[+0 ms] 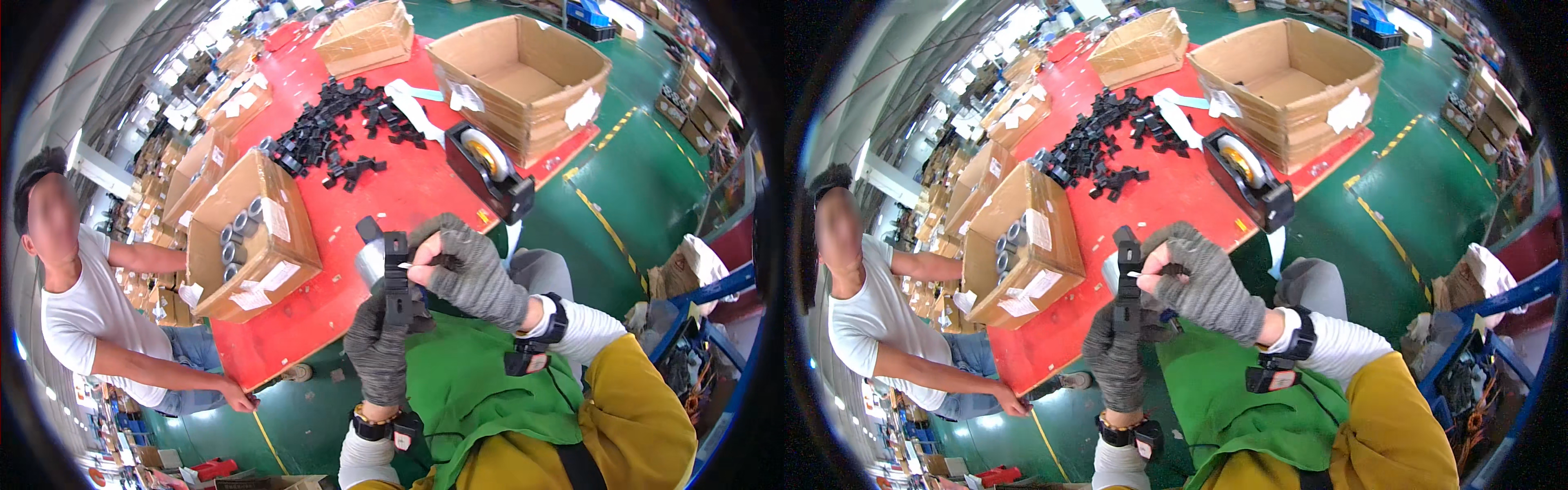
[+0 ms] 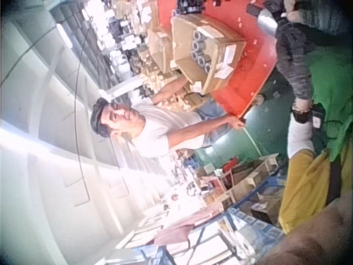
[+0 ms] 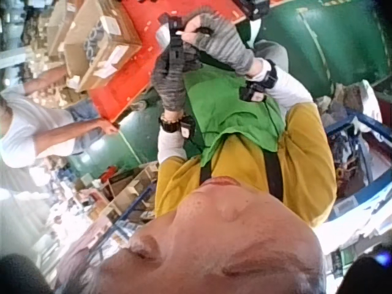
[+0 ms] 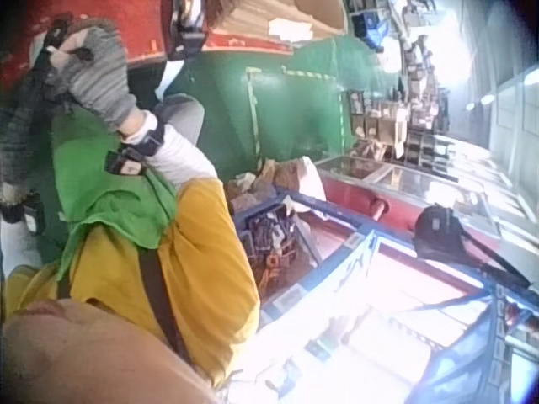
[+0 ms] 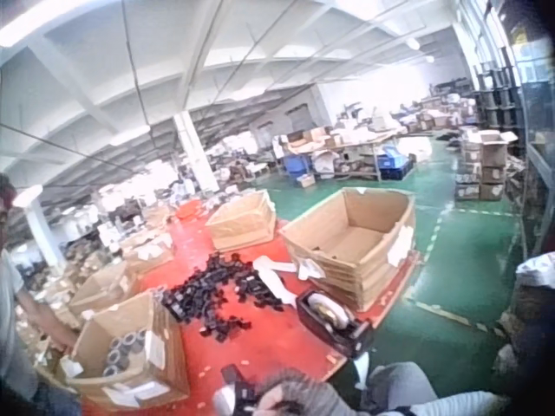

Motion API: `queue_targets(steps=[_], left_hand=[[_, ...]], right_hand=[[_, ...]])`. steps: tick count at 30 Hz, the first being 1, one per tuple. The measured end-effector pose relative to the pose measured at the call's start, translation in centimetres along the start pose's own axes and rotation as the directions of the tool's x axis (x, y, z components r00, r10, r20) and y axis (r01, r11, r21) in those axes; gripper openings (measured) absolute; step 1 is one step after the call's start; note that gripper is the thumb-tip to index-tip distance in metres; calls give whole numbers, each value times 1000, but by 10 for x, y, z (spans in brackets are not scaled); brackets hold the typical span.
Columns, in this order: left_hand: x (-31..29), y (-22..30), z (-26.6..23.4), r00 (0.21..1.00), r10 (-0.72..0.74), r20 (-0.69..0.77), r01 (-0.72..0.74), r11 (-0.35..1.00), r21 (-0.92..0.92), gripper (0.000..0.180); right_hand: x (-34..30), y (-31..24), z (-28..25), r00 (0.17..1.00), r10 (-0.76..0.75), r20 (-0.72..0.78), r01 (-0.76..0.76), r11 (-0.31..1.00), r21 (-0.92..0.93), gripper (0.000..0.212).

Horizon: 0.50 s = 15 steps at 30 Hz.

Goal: Assembling small metal and plastic components and securing them with tape.

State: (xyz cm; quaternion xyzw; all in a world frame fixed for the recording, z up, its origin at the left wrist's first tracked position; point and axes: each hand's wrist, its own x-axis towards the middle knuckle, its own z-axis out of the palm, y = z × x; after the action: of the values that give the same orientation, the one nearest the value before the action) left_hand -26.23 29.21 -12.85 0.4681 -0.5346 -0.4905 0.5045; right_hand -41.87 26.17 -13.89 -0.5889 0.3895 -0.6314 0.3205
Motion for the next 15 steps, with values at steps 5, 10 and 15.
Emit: queue_targets(steps=[5,10,15], left_hand=[[-19,-23,8,998,49,31,-47,996,-80,27],[-26,-30,8,994,67,89,-69,997,19,26],[-28,-30,11,985,135,109,-142,988,53,23]], right_hand=[[-16,1,-9,992,-129,3,128,976,-175,14],[-26,2,-12,989,-141,-32,130,966,-222,15],[-31,1,-8,980,-161,-118,135,969,-205,16]])
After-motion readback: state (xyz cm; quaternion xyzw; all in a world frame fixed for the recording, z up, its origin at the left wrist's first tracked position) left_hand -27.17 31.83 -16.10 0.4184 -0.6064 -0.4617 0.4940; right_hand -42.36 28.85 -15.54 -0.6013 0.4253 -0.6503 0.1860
